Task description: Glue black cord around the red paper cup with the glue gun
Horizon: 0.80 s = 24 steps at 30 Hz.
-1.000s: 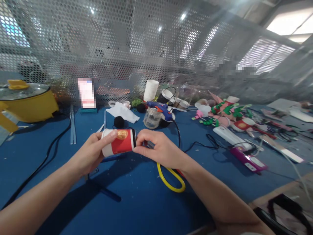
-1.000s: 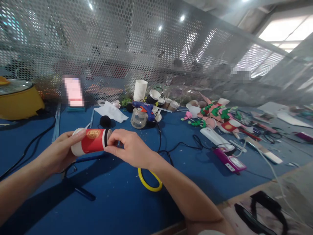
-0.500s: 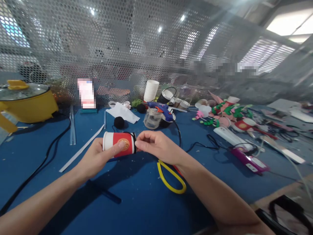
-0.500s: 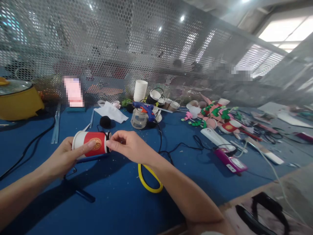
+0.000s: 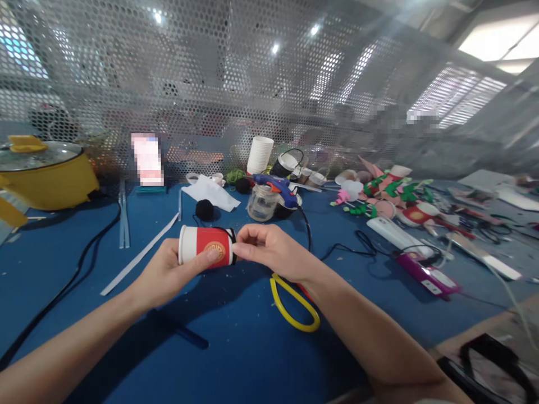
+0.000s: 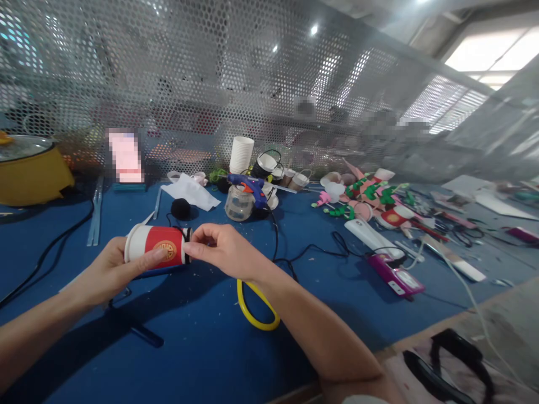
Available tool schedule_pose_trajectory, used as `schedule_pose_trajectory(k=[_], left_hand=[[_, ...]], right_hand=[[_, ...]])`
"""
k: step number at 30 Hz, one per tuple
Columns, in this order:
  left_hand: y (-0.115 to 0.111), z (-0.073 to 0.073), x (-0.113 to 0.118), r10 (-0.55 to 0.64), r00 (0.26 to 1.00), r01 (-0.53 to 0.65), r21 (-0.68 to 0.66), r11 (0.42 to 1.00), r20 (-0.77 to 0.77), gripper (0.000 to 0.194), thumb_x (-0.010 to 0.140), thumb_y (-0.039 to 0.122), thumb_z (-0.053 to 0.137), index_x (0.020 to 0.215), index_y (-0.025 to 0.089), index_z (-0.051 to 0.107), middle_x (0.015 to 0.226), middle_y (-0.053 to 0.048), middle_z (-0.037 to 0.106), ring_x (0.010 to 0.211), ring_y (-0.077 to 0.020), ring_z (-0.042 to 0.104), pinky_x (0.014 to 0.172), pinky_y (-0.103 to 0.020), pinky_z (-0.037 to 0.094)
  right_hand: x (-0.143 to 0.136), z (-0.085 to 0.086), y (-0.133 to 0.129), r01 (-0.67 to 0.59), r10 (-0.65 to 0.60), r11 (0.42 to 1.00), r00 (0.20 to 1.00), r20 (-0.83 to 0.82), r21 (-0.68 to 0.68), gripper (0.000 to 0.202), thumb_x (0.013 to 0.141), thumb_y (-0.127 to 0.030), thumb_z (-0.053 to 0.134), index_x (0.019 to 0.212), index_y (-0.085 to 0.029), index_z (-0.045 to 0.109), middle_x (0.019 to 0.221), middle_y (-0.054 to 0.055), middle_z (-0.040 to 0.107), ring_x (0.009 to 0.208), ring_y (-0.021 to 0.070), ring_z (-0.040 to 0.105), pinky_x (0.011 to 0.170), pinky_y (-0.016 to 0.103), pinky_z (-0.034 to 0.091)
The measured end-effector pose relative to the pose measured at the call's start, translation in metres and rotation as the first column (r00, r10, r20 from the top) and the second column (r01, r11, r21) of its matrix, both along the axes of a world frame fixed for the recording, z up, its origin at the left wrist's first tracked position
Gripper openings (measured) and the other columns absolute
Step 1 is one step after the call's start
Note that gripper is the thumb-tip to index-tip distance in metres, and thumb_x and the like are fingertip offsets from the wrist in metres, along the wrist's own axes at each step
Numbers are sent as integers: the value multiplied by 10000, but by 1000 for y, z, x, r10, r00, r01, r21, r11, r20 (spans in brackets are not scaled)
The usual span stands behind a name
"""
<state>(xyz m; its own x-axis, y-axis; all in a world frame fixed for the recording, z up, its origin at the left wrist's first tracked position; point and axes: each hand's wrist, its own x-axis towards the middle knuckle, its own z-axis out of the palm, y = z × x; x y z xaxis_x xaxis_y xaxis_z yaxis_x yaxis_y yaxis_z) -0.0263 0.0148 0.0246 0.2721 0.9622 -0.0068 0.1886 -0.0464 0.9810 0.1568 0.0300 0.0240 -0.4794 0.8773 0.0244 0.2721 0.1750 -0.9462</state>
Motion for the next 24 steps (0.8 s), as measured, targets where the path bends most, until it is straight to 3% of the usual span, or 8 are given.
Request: schedule_pose_trajectory(k=[4,8,10,12,14,17,21,24], left_hand=[[3,-1,-3,-43,999,43,-35,998,4,175,632,318,663,616,143,658,519,15,576,469,-90,458,444,-179,368],[8,-2,-5,-31,968,91,-235,968,249,204,615,331,686,703,148,683,641,-34,665,583,-125,568,575,-199,445],[10,-4,-5,14,947,87,-298,951,320,206,608,327,693,689,139,678,620,-38,665,562,-120,574,559,-194,447],[9,-5,-4,60,944,43,-303,952,323,184,605,312,697,659,139,664,591,-24,659,522,-110,564,519,-184,436],[7,-7,-2,85,954,-8,-261,965,286,170,616,307,689,654,144,656,590,-15,662,518,-114,567,524,-193,440],[4,-7,0,59,980,-26,-173,985,189,160,625,299,680,656,144,656,577,-9,659,513,-123,568,537,-209,449],[3,-9,2,-16,987,34,-110,993,162,127,639,274,667,625,148,661,549,9,646,504,-102,559,532,-184,444],[4,-15,3,1,983,22,-124,992,183,134,663,273,648,605,153,667,538,7,649,496,-97,565,520,-176,450]], right_hand=[[0,1,0,20,-20,999,1000,9,47,170,742,-297,549,668,-158,484,608,-41,461,536,59,390,510,191,326],[-2,3,-4,2,-12,982,998,54,191,135,755,-253,536,669,-163,483,643,-35,482,581,68,425,557,194,355],[-2,5,-6,-45,7,956,991,134,289,122,762,-229,532,663,-166,498,670,-28,511,617,77,452,592,199,365],[-1,7,-8,-63,-10,933,980,201,355,144,769,-250,535,653,-169,510,675,-22,536,621,84,471,596,204,369],[0,8,-9,5,-100,909,973,206,418,181,793,-307,506,672,-172,518,694,-3,560,634,99,492,599,217,381],[2,7,-9,89,-189,834,973,131,544,204,840,-348,418,844,-179,531,886,58,591,832,151,526,743,273,402],[-3,1,-12,-60,-18,824,991,131,563,349,876,-385,314,1129,-181,442,1117,99,540,1090,184,437,927,354,323],[-9,-2,-16,-155,106,852,986,126,500,417,891,-403,231,1187,-175,414,1228,94,477,1177,174,364,983,365,265]])
